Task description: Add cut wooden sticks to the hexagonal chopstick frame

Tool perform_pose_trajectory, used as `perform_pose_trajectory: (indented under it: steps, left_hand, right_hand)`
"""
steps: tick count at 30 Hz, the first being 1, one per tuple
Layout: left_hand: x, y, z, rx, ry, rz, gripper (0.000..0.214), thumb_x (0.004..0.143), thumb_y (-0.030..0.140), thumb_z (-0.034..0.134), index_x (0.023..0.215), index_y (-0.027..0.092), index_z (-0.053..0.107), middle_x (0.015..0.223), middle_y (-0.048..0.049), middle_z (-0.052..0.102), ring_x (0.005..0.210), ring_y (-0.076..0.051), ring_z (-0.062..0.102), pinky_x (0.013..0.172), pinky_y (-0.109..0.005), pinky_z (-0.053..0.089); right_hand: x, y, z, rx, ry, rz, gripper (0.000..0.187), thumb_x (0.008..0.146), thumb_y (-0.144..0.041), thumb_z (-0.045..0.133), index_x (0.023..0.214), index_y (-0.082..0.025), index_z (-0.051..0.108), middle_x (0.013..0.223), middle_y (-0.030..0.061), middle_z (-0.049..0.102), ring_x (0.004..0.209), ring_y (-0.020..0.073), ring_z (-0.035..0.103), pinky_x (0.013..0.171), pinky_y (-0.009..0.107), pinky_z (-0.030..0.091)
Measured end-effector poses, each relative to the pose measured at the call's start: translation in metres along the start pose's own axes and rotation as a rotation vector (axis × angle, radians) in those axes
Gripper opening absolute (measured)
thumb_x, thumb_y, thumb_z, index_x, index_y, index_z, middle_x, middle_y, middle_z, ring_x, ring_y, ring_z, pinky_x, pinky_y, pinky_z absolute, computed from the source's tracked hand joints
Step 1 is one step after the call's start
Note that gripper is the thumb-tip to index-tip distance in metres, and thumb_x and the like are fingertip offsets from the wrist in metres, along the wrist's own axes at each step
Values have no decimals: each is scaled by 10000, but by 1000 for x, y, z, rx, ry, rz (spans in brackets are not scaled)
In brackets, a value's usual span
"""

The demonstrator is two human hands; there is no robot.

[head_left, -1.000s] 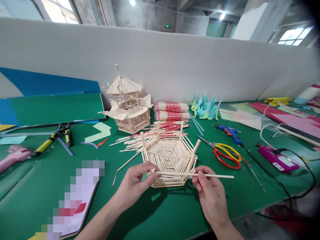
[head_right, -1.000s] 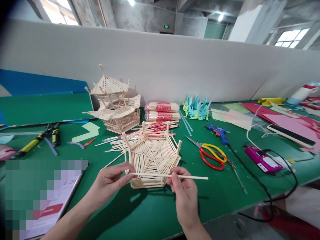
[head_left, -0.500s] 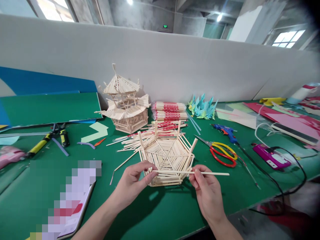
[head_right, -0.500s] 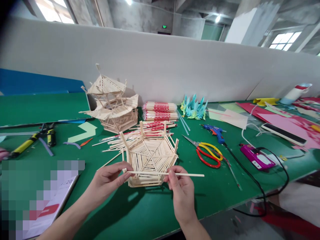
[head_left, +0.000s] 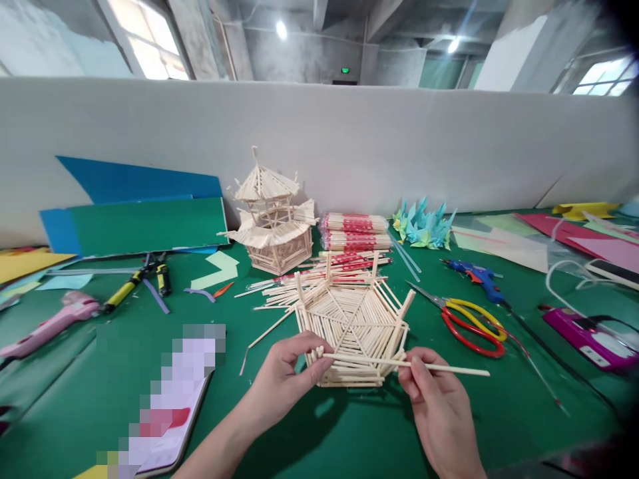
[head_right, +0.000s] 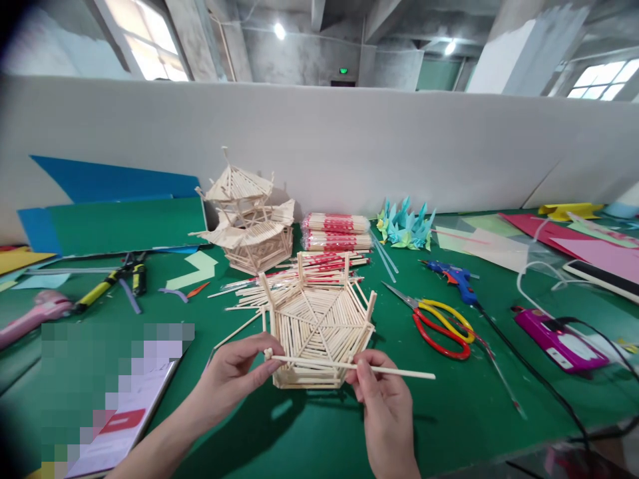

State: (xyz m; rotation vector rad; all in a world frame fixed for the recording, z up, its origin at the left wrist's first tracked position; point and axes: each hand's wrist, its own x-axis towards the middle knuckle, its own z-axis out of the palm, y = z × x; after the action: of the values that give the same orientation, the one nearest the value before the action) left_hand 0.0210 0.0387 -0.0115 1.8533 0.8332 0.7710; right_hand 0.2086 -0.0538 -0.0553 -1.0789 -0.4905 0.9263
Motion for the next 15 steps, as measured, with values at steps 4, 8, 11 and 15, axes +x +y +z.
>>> perform_pose_trajectory:
  steps: [4,8,11,15]
  left_hand:
    - [-1,0,1,10,18,4,125,787,253,578,804,163,662,742,-39,629,689,-150,556,642,-257,431]
    - [-1,1,0,14,-1,3,141,803,259,561,769,168,663,722,-31,622,685,-148,546,644,-255,427]
    - [0,3,-1,8,-17,13,159,808,257,557,723,167,656,691,-23,610,667,-143,534,644,-251,420]
    - [0,4,-2,-6,-24,4,150,808,258,563,749,165,666,709,-26,615,668,-143,537,647,-250,419]
  right_hand:
    - [1,1,0,5,13,23,211,717,-381,679,779,-187,624,566,-6,560,520,96,444,515,215,384]
    - [0,-2,2,6,14,21,211,712,-379,683,780,-187,624,553,-11,545,508,91,421,480,203,354]
    - [-1,-6,4,61,1,40,209,712,-375,683,792,-191,627,559,-12,550,506,82,415,474,192,349]
    - [-3,-10,5,104,2,39,195,741,-378,654,769,-186,638,578,-1,569,509,80,424,475,192,356]
